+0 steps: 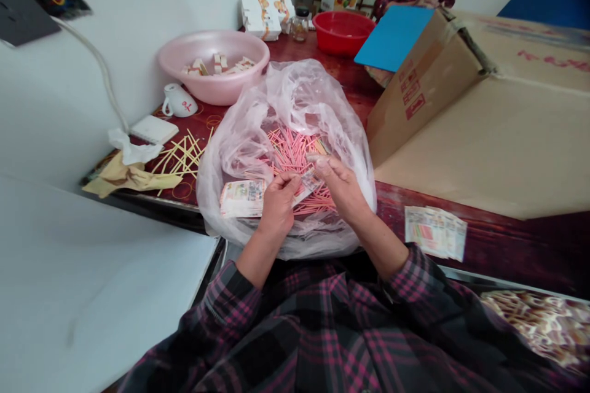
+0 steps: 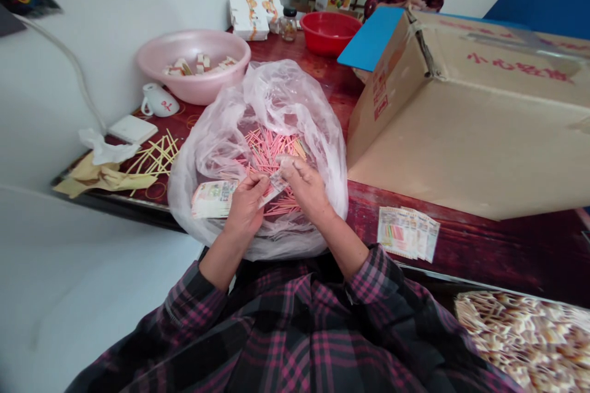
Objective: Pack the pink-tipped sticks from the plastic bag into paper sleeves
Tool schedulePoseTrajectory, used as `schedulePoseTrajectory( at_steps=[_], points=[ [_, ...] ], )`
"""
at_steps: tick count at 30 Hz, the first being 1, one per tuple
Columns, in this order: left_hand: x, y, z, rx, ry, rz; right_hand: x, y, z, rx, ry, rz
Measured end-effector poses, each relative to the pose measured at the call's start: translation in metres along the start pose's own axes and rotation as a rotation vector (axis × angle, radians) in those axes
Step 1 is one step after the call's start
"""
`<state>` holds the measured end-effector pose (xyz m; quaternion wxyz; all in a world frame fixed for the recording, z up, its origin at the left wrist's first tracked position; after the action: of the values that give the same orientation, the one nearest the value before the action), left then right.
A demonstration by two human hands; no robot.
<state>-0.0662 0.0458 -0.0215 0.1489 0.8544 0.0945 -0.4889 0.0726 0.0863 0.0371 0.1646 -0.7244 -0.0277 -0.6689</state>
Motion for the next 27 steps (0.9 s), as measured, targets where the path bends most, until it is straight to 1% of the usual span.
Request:
schedulePoseTrajectory(
  at_steps=[1,3,5,7,9,12,14,15,17,19,21,24,26,27],
  points=[
    [-0.001,0.000,-0.001,0.002,-0.012,-0.016,-0.002,0.000,0.000,-0.003,-0.022,-0.013],
    [-0.003,0.002,-0.004,0.009,-0.019,-0.032,-0.007,0.000,0.002,-0.054,-0.109,-0.023],
    [-0.002,0.004,-0.007,0.018,0.010,-0.022,-0.008,0.001,0.006,-0.127,-0.210,-0.010],
    [0.000,0.005,-0.009,0.023,0.050,0.002,-0.006,0.001,0.007,-0.145,-0.260,0.012],
    [0.000,0.006,-0.009,0.024,0.074,0.010,-0.002,0.000,0.005,-0.100,-0.223,0.011],
    [0.000,0.006,-0.010,0.029,0.090,0.009,0.005,0.001,0.003,-0.022,-0.052,0.006],
    [0.000,0.007,-0.013,0.054,0.101,0.013,0.007,0.002,0.001,0.029,0.045,0.003],
    [-0.001,0.007,-0.015,0.069,0.106,0.011,0.006,0.002,-0.001,0.057,0.066,-0.008],
    [-0.004,0.007,-0.016,0.088,0.113,-0.017,0.000,0.003,-0.002,0.092,0.034,-0.051],
    [-0.008,0.005,-0.013,0.078,0.120,-0.063,-0.008,0.001,0.002,0.077,-0.048,-0.102],
    [-0.012,0.001,-0.006,0.053,0.119,-0.109,-0.013,-0.001,0.013,0.021,-0.069,-0.122],
    [-0.018,-0.004,0.002,0.013,0.088,-0.175,-0.005,-0.005,0.029,-0.070,0.103,-0.047],
    [-0.024,-0.003,0.004,-0.008,0.049,-0.224,0.001,-0.005,0.029,-0.060,0.197,-0.026],
    [-0.026,-0.001,0.003,-0.005,0.021,-0.247,0.001,-0.003,0.025,-0.027,0.197,-0.053]
  ],
)
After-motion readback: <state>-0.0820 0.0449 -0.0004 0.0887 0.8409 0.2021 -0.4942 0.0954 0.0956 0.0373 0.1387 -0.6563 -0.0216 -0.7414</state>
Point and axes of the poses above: each hand's wrist, its own y-axis away from the middle knuckle, its own z-axis out of the back of the hand, x = y × z, the point moved 9 cm from there along -y, towards the middle knuckle, and after that the axes turned 3 degrees about -y, right-handed, at the moved point
